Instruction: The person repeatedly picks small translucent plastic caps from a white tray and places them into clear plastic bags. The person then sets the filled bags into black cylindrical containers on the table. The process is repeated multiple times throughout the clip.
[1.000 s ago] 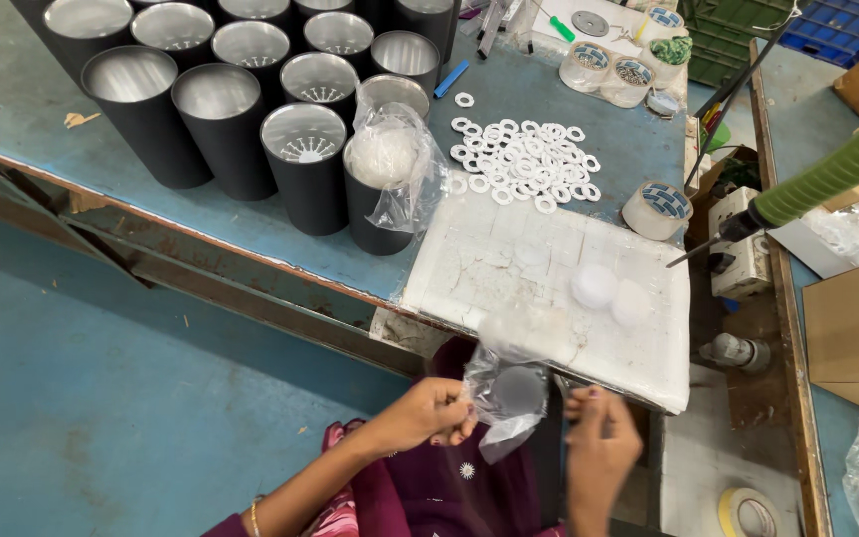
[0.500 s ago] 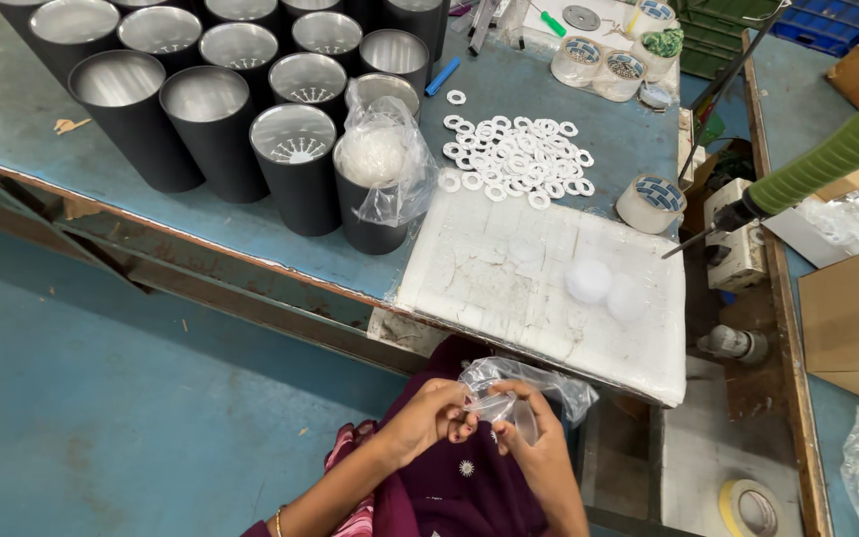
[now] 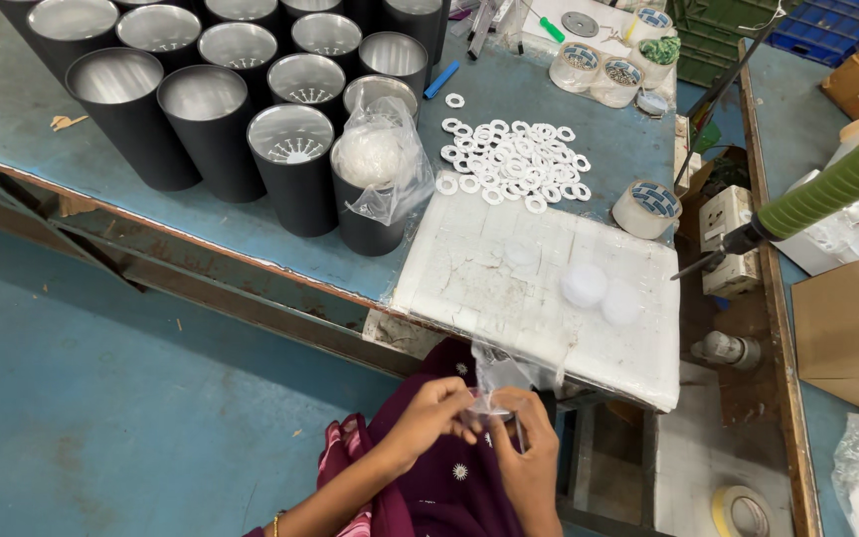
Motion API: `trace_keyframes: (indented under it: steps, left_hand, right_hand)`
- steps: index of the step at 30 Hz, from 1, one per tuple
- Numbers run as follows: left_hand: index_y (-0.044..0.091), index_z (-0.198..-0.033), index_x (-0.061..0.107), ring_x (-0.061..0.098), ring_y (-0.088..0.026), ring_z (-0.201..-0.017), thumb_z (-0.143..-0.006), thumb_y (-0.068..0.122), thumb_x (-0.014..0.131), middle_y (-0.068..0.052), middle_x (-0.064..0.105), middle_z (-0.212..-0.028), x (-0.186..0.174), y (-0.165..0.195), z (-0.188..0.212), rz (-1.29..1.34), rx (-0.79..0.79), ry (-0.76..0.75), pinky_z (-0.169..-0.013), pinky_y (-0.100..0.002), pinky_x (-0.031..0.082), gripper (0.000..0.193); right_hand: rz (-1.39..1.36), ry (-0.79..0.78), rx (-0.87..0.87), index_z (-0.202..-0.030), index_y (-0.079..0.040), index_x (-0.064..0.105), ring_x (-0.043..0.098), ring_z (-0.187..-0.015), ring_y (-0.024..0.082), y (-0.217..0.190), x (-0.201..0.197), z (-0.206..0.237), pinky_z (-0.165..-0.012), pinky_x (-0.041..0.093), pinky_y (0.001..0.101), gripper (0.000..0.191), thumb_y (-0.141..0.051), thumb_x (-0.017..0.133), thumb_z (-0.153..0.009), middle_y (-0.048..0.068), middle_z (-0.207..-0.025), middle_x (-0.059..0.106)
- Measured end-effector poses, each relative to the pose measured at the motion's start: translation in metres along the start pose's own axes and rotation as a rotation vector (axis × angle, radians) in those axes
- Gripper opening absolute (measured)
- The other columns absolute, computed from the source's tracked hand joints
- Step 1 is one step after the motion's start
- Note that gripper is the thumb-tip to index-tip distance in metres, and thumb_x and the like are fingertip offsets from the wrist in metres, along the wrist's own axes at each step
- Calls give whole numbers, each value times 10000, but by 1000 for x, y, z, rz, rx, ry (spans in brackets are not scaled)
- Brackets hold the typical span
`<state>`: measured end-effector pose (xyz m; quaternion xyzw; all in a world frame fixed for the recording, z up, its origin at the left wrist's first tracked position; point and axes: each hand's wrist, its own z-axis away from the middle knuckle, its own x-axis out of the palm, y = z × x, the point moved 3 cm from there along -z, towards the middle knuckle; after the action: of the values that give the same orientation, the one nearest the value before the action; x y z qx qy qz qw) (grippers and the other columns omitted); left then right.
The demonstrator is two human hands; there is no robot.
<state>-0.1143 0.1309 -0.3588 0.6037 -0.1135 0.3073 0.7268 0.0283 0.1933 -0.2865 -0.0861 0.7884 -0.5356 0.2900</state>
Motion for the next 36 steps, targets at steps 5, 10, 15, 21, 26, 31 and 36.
trace_keyframes:
  steps: [5,10,15,21,26,31,36]
  left_hand:
    - [40,-903,580,659,-129,-764,-1049,290,553,-37,656,-855,-20,12,-5,26,59,79,-686,-275,584,291]
    - [93,-891,510,665,-148,-713,-945,417,613,-38,657,-865,-9,7,4,-312,-81,63,-655,-273,549,344]
    - [41,-841,590,554,-218,-784,-910,440,672,-75,510,-879,-7,13,11,-800,222,178,-715,-354,500,413]
    - [27,-807,604,551,-302,-906,-970,524,633,-136,510,-900,-16,-5,15,-977,91,173,-844,-402,478,524]
    - [17,-986,594,588,-368,-966,-1003,267,460,-158,629,-1014,-19,-19,4,-1350,580,-72,-829,-464,484,284]
    - [-28,-882,661,682,-333,-761,-956,252,563,-196,681,-796,-44,-34,-17,-941,9,162,-698,-441,520,305]
    - [-9,-851,619,663,-200,-629,-982,195,502,-87,669,-764,-51,-44,-21,-409,-152,134,-590,-319,542,269]
  right_hand:
    - [-76,-109,-30,-1020,-12,752,683,-965,180,2,6,1,-800,533,262,200,81,668,-864,104,-1106,659]
    - [163,-86,-128,-1016,-19,693,724,-921,212,4,11,6,-764,570,295,249,98,653,-800,91,-1091,680]
    - [293,-100,-160,-1004,-44,711,734,-897,262,10,19,10,-730,572,358,288,110,666,-765,94,-1122,682]
    - [315,-149,-227,-1022,-32,699,715,-943,310,12,21,10,-745,564,380,341,141,639,-734,108,-1143,657]
    - [342,-196,-191,-961,-21,645,720,-938,288,8,26,7,-722,558,370,258,112,651,-740,72,-1112,668]
    - [341,-221,-107,-980,-23,647,709,-918,278,7,33,6,-739,553,360,223,91,639,-789,72,-1111,662]
    - [172,-220,-52,-987,-21,681,711,-949,258,9,24,3,-785,561,324,225,86,637,-793,74,-1106,676]
